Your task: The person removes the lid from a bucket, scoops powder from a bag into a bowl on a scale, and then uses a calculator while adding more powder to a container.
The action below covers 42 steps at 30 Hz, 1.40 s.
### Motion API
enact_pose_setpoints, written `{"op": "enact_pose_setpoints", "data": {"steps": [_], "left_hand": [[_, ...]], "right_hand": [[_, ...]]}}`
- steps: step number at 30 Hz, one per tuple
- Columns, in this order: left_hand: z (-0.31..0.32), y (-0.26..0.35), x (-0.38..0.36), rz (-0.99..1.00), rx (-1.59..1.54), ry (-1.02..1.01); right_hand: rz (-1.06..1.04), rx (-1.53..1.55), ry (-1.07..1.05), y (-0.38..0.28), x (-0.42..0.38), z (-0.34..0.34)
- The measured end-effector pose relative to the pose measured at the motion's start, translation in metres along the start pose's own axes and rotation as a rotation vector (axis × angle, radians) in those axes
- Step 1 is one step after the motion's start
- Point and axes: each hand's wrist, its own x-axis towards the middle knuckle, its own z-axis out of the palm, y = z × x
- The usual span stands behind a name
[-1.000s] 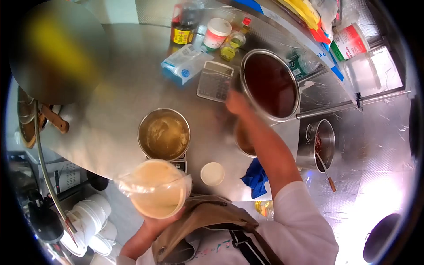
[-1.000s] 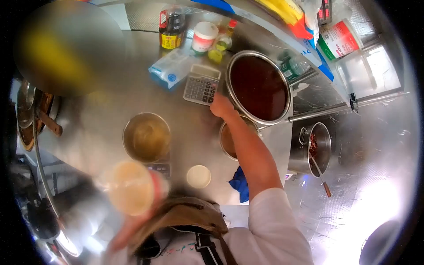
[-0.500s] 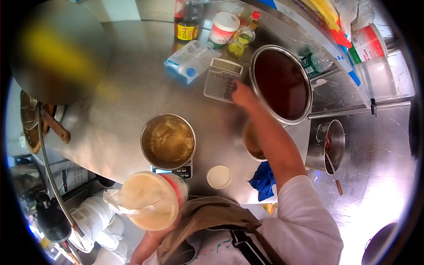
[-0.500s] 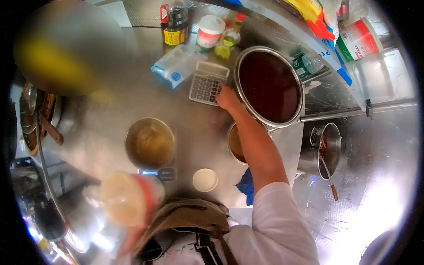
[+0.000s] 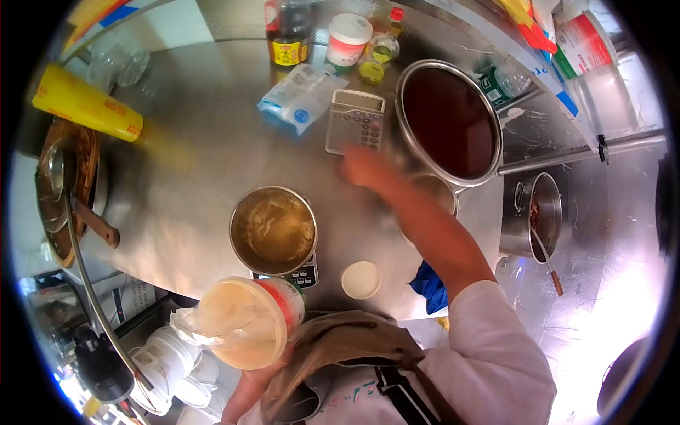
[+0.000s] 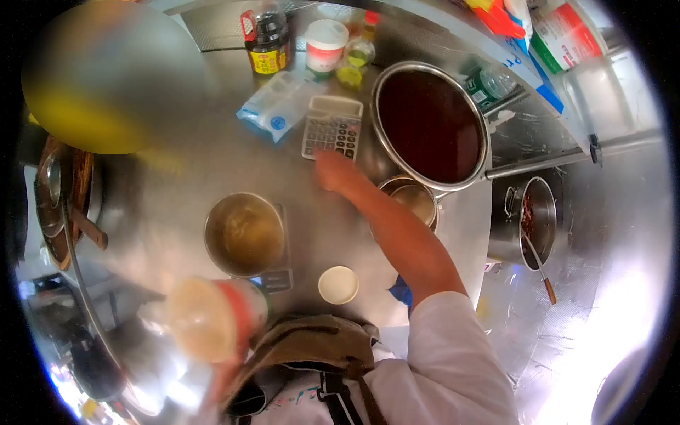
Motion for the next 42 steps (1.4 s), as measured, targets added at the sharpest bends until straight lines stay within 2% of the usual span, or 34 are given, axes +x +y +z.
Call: {"op": "enact_pose_setpoints", "data": {"steps": [1, 7, 13, 16, 19, 21, 22, 24, 26, 28, 29, 32, 34, 36, 40, 42], "left_hand": [[0.0, 0.003, 0.0, 0.019, 0.003, 0.01], [-0.006, -0.001, -0.003, 0.011, -0.076, 0.002], [-0.006, -0.005, -0.003, 0.002, -0.17, 0.003], [-0.006, -0.001, -0.001, 0.012, -0.248, -0.006], [-0.008, -0.009, -0.002, 0.023, -0.276, 0.014], [-0.004, -0.02, -0.007, 0.002, -0.287, 0.113], [-0.004, -0.03, -0.007, 0.029, -0.207, 0.104], [-0.006, -0.047, -0.006, 0.079, -0.052, 0.088], [-0.005, -0.022, -0.002, 0.029, -0.303, 0.106], [-0.002, 0.003, 0.004, 0.056, -0.366, 0.161], [0.0, 0.013, 0.007, 0.114, -0.306, 0.205], [-0.004, -0.001, 0.006, 0.185, 0.007, 0.143], [-0.003, -0.011, 0.005, 0.159, 0.007, 0.131], [-0.002, -0.01, 0.007, 0.097, -0.242, 0.212], [0.005, 0.014, 0.013, 0.171, -0.195, 0.377], [0.005, 0.015, 0.014, 0.166, -0.177, 0.387]], "right_hand": [[-0.058, 0.012, 0.006, -0.001, 0.004, 0.007], [0.048, 0.001, 0.03, -0.01, 0.023, 0.021], [0.151, 0.191, 0.23, 0.002, 0.021, 0.012], [0.205, 0.171, 0.101, -0.009, 0.012, -0.018], [0.187, 0.185, 0.108, -0.009, 0.02, -0.019], [0.12, 0.095, 0.088, 0.004, 0.038, 0.001], [0.087, 0.047, 0.077, 0.004, 0.041, 0.004], [0.089, 0.14, 0.092, -0.004, 0.027, 0.012], [0.106, 0.2, 0.076, -0.018, 0.005, 0.011], [0.141, 0.231, 0.035, -0.029, -0.013, 0.006], [0.14, 0.231, 0.051, -0.028, -0.016, 0.012], [0.16, 0.24, 0.074, -0.023, -0.017, 0.018], [0.214, 0.263, 0.037, -0.02, -0.02, 0.013], [0.209, 0.226, 0.048, -0.014, -0.019, 0.014], [0.231, 0.226, 0.04, -0.004, -0.016, 0.012], [0.239, 0.213, 0.033, -0.004, -0.017, 0.009]]}}
